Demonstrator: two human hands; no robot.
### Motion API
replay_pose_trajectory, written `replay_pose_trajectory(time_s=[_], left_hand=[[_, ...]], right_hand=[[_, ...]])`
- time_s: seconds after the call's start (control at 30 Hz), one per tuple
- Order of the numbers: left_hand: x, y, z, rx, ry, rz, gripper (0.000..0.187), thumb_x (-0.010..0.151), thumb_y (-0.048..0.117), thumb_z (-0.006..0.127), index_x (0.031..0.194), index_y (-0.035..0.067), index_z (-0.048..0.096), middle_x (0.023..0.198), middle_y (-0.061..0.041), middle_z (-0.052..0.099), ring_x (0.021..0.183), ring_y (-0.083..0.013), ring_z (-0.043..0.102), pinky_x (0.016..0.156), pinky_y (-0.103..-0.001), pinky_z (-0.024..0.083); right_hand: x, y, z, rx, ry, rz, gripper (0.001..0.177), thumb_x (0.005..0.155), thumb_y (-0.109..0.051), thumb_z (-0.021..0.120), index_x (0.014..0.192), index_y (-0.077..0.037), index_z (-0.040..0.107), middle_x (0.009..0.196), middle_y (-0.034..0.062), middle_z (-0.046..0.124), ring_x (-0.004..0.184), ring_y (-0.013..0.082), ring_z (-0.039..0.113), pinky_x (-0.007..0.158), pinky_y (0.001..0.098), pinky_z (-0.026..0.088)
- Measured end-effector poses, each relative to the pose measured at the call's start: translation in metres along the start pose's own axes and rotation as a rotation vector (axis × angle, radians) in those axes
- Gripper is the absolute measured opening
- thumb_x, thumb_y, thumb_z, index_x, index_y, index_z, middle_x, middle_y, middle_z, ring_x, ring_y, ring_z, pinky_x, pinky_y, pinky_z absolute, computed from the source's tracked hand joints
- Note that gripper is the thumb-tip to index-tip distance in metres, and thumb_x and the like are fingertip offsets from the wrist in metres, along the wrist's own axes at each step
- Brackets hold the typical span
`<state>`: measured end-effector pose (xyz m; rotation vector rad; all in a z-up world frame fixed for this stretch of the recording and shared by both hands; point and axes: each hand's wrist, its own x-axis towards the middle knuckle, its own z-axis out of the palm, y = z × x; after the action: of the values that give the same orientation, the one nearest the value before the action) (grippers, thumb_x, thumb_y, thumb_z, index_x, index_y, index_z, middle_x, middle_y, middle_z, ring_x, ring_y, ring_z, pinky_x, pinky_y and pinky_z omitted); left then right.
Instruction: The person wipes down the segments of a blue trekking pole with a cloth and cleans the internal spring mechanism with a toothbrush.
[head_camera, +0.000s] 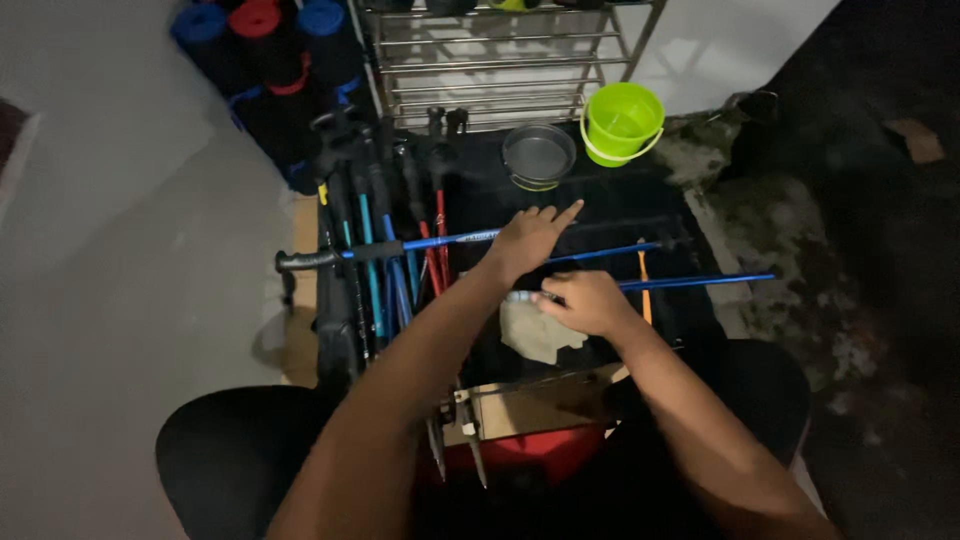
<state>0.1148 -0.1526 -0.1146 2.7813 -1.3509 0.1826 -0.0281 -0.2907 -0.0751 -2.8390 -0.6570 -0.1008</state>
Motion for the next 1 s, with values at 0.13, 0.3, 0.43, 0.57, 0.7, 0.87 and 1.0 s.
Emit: replay_pose_trajectory(time_s=[0.13,0.3,0.43,0.57,0.7,0.87,1.0], left_hand=[[0.018,0.005,0.009,-0.341,-0.292,-0.026,0.094,0.100,0.016,0.066,0.170,0.030,0.006,0.158,-0.025,0.045,0.137,-0.0496,0.052,0.110,-0.059,0.049],[0.007,0.019,-0.010,-0.529,-0.328,-0.220,0.073,0.104,0.011,0.052,0.168,0.029,0.022,0.153,-0.019,0.055,0.137,-0.0369,0.057,0.116,-0.051,0.048],[0.017,0.010,0.006,-0.476,-0.279,-0.176,0.078,0.104,0.019,0.059,0.169,0.031,0.018,0.159,-0.016,0.049,0.144,-0.0376,0.049,0.121,-0.054,0.042],[-0.034,-0.034,0.006,-0.117,-0.132,-0.262,0.061,0.095,0.035,0.057,0.154,0.025,0.048,0.135,-0.008,0.063,0.127,-0.0314,0.062,0.112,-0.063,0.040],[-0.047,-0.043,-0.029,-0.295,-0.326,-0.956,0.082,0.104,0.065,0.019,0.117,0.009,0.078,0.108,-0.013,0.078,0.108,-0.0351,0.070,0.089,-0.042,0.052],[-0.064,-0.038,0.007,0.387,0.529,-0.263,0.019,0.097,0.021,0.050,0.104,0.025,0.066,0.059,0.005,0.058,0.051,-0.0172,0.064,0.048,-0.037,0.049],[-0.009,-0.011,0.015,0.160,0.302,-0.144,0.062,0.099,0.017,0.049,0.160,0.023,0.043,0.097,-0.015,0.069,0.079,-0.0319,0.066,0.071,-0.047,0.054]], right_hand=[[-0.003,0.015,0.021,-0.048,-0.014,0.025,0.043,0.098,-0.058,0.056,0.092,-0.020,0.073,0.093,0.0076,0.077,0.092,0.0335,0.074,0.076,0.0460,0.057],[0.001,0.018,0.022,-0.066,-0.132,0.116,0.047,0.095,-0.063,0.052,0.093,-0.021,0.075,0.095,0.0017,0.078,0.094,0.0308,0.075,0.081,0.0457,0.057],[0.003,0.021,0.024,-0.073,-0.161,0.142,0.046,0.095,-0.061,0.052,0.097,-0.021,0.074,0.099,0.0036,0.078,0.097,0.0317,0.074,0.084,0.0467,0.058],[0.001,0.010,0.002,-0.030,-0.138,0.157,0.047,0.101,-0.059,0.050,0.098,-0.017,0.072,0.097,0.0112,0.077,0.098,0.0375,0.073,0.081,0.0504,0.057],[0.007,0.007,-0.002,-0.060,-0.116,0.166,0.045,0.102,-0.058,0.050,0.093,-0.020,0.071,0.094,0.0065,0.078,0.094,0.0307,0.075,0.081,0.0430,0.058],[0.016,-0.006,-0.002,-0.021,-0.128,0.139,0.045,0.103,-0.056,0.049,0.093,-0.017,0.069,0.093,0.0098,0.077,0.094,0.0355,0.073,0.079,0.0473,0.058],[0.010,0.005,0.023,-0.058,-0.076,0.057,0.046,0.100,-0.059,0.050,0.094,-0.018,0.071,0.098,0.0105,0.077,0.099,0.0352,0.073,0.085,0.0476,0.058]])
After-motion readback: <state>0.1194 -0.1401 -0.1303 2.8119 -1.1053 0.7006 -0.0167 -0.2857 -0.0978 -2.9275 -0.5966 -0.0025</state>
